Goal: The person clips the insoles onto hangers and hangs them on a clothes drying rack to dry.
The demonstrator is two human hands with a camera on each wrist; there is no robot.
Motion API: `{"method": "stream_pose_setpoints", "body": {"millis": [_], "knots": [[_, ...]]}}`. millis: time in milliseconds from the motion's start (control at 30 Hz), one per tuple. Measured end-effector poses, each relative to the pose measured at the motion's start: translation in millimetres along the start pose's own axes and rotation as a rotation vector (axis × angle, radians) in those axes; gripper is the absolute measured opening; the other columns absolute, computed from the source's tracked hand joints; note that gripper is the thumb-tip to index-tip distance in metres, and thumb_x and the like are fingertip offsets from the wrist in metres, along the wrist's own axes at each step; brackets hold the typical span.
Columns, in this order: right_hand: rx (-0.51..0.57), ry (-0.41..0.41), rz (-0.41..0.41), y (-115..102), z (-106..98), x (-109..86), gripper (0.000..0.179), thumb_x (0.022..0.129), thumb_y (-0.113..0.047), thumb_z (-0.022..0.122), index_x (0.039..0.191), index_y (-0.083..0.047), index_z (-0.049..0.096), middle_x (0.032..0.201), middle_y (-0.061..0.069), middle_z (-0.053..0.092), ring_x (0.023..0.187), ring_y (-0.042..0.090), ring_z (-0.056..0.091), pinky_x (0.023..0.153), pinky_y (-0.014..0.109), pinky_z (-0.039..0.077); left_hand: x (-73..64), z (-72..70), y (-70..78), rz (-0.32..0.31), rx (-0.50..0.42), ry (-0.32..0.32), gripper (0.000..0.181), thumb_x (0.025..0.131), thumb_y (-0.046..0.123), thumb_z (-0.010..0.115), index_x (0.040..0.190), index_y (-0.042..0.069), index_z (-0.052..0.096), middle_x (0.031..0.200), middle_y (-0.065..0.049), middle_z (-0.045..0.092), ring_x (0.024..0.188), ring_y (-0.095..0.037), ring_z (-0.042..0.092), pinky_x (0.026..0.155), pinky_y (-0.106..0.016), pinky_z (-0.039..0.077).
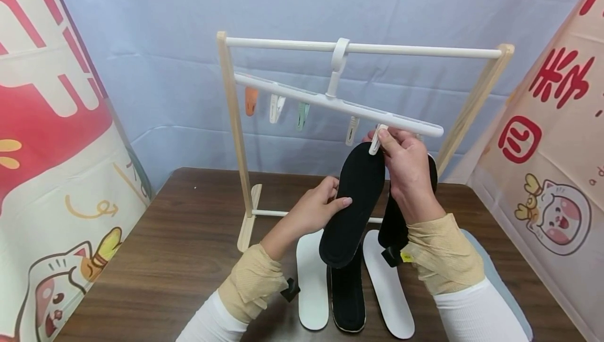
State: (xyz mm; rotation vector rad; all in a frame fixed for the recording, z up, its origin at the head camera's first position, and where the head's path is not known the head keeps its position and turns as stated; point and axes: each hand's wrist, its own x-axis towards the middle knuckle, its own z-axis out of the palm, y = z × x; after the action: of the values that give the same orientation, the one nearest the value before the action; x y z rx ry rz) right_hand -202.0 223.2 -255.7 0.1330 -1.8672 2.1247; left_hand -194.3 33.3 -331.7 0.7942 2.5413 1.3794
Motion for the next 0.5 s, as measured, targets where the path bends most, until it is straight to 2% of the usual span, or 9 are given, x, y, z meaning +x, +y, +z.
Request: {"method": "stream_pose_setpoints", "body": {"millis": [167,300,500], "knots": [[0.038,-0.023,0.004,1,-1,0.1,0.026,0.105,-0.021,0.057,0.123,-0.003,0.058,0.101,-0.003,0.071,0.102,0.01,0.069,0.095,0.021,0.047,0.4,0.5,-1.9,-0.012,-0.002,-0.013,0.033,0.106,0.034,0.056,0.127,0.011,0.048,0.084,-0.003,0.052,0.063,-0.016,0.051,0.063,-0.029,0.041],[0.044,-0.033,0.016,2,-2,0.2,0.03,0.104,-0.023,0.057,0.127,-0.003,0.057,0.105,-0.002,0.07,0.104,0.01,0.069,0.096,0.02,0.047,0.0,0.5,-5.4,-0.034,0.022,-0.02,0.034,0.104,0.036,0.058,0.126,0.011,0.05,0.096,-0.002,0.058,0.075,-0.017,0.055,0.069,-0.03,0.045],[0.082,-0.038,0.017,3,-3,2.0,0.029,0.103,-0.023,0.06,0.124,-0.003,0.059,0.11,0.002,0.068,0.103,0.011,0.07,0.094,0.019,0.049,-2.4,-2.9,-10.9,-0.063,0.05,-0.027,0.036,0.103,0.036,0.061,0.127,0.011,0.053,0.106,-0.001,0.06,0.092,-0.016,0.057,0.082,-0.033,0.048]]}}
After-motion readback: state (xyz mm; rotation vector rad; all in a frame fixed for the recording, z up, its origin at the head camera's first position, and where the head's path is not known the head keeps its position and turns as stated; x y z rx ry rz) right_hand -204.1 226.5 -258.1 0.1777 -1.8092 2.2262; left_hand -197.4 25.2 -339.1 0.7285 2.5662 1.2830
